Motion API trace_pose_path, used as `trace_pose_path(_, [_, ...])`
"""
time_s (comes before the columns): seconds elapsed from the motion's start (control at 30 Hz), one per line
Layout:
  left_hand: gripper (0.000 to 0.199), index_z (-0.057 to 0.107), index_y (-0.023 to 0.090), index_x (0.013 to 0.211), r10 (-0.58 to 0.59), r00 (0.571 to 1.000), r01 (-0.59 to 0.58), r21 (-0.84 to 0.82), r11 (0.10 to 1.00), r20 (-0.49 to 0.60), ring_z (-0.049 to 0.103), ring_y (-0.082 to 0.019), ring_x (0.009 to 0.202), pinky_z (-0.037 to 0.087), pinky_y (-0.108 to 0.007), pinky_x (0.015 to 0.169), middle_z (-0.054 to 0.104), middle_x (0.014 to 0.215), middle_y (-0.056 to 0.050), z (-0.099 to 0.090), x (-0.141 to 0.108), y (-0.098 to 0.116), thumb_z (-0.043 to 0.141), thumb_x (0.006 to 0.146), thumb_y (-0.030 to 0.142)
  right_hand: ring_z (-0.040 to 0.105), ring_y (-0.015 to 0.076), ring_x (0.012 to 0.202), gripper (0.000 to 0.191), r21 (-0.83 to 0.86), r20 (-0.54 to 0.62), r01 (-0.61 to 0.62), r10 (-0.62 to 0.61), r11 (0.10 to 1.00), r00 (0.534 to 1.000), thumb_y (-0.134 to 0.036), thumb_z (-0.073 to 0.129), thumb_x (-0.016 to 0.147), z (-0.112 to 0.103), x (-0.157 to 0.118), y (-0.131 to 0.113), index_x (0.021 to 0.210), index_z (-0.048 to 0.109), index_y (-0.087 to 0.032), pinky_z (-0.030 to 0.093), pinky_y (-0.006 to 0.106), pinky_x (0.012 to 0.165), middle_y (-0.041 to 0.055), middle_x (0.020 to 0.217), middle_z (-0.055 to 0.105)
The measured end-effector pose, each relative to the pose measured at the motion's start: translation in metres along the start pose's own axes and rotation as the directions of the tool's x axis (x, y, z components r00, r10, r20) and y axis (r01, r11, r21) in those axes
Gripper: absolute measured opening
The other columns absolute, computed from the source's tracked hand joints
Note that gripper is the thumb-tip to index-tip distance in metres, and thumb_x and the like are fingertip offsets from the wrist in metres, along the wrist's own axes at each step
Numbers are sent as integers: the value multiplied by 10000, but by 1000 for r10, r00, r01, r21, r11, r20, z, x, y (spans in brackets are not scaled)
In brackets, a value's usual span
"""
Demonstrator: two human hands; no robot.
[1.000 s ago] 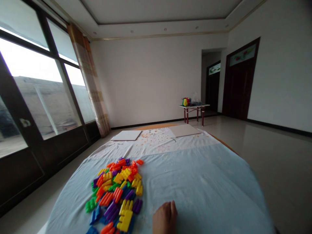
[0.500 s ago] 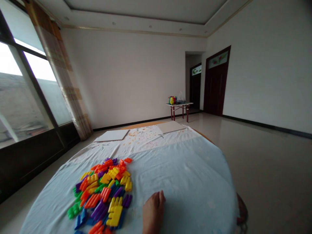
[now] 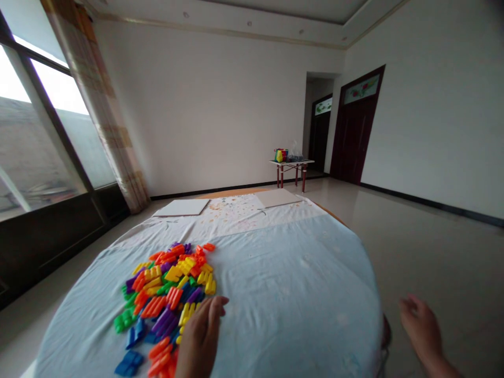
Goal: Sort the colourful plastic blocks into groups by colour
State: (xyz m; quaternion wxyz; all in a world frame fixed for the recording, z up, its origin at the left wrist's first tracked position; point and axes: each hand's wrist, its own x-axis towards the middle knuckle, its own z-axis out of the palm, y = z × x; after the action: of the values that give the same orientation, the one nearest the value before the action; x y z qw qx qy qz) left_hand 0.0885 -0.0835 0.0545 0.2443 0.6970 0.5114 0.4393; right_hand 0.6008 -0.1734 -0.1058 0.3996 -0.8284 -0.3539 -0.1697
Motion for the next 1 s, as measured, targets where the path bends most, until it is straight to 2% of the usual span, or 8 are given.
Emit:
trace_pose_path(0.03, [457, 661, 200, 901, -12, 998, 14, 37, 999, -60, 597, -184, 752, 486, -283, 706, 649, 796, -42, -12, 4, -8, 372, 849, 550, 604, 380, 948, 592, -16, -44, 16, -17, 1000, 999, -464, 300, 833, 4, 14, -5, 1113, 580, -25, 484, 498, 780, 236, 956, 637])
trace_pose_path(0.13, [453, 680, 235, 901, -13, 992, 39, 202, 979, -128, 621, -200, 843, 503, -302, 774, 676, 884, -33, -29, 9, -24, 379, 840, 568, 538, 322, 1118, 564, -2, 63, 308, -307, 951, 950, -517, 319, 834, 17, 38, -40, 1129, 591, -120, 433, 450, 935, 179, 1197, 578])
trace_pose_path(0.23, [414, 679, 248, 941, 85, 996, -85, 313, 946, 15, 620, -187, 929, 512, -304, 830, 677, 968, -36, -16, 4, -20, 364, 872, 508, 503, 266, 1182, 559, 20, 247, 514, -503, 857, 828, -546, 333, 845, 33, 35, -84, 1161, 590, -163, 389, 402, 999, 149, 1317, 504])
trace_pose_path(0.37, [376, 591, 282, 1169, 222, 928, -335, 411, 848, 300, 549, -186, 1120, 463, -368, 966, 614, 1196, -39, 25, -11, -9, 366, 900, 416, 410, 284, 1270, 643, -65, 471, 543, -454, 837, 756, -614, 318, 830, 48, 18, -107, 1270, 531, -196, 327, 468, 1027, 129, 1394, 434])
trace_pose_path(0.53, [510, 332, 363, 1371, 296, 748, -603, 424, 676, 594, 372, -262, 1289, 387, -494, 1025, 367, 1422, -33, 54, -27, -28, 403, 877, 466, 294, 260, 1346, 694, -142, 612, 532, -348, 835, 710, -646, 274, 823, 47, 14, -97, 1367, 420, -242, 257, 479, 1065, 78, 1456, 355])
trace_pose_path(0.63, [583, 213, 371, 1409, 375, 702, -684, 425, 593, 606, 380, -250, 1285, 379, -450, 1036, 331, 1435, -24, 57, -34, -41, 381, 871, 520, 255, 246, 1364, 699, -178, 645, 527, -306, 831, 700, -630, 258, 826, 41, 14, -96, 1392, 380, -238, 238, 463, 1078, 61, 1481, 307])
trace_pose_path(0.77, [635, 186, 368, 1417, 483, 699, -714, 472, 517, 527, 429, -221, 1251, 359, -386, 1040, 381, 1410, -8, 60, -38, -50, 392, 849, 564, 246, 245, 1368, 703, -201, 646, 522, -289, 829, 707, -620, 249, 824, 36, 11, -100, 1406, 353, -240, 219, 465, 1087, 46, 1488, 289])
trace_pose_path(1.0, [648, 243, 367, 1407, 526, 695, -719, 450, 530, 491, 442, -230, 1240, 357, -388, 1034, 427, 1386, -16, 68, -40, -60, 415, 824, 593, 259, 255, 1362, 709, -186, 646, 530, -303, 828, 701, -624, 248, 819, 39, 12, -92, 1402, 362, -237, 240, 475, 1076, 56, 1484, 297])
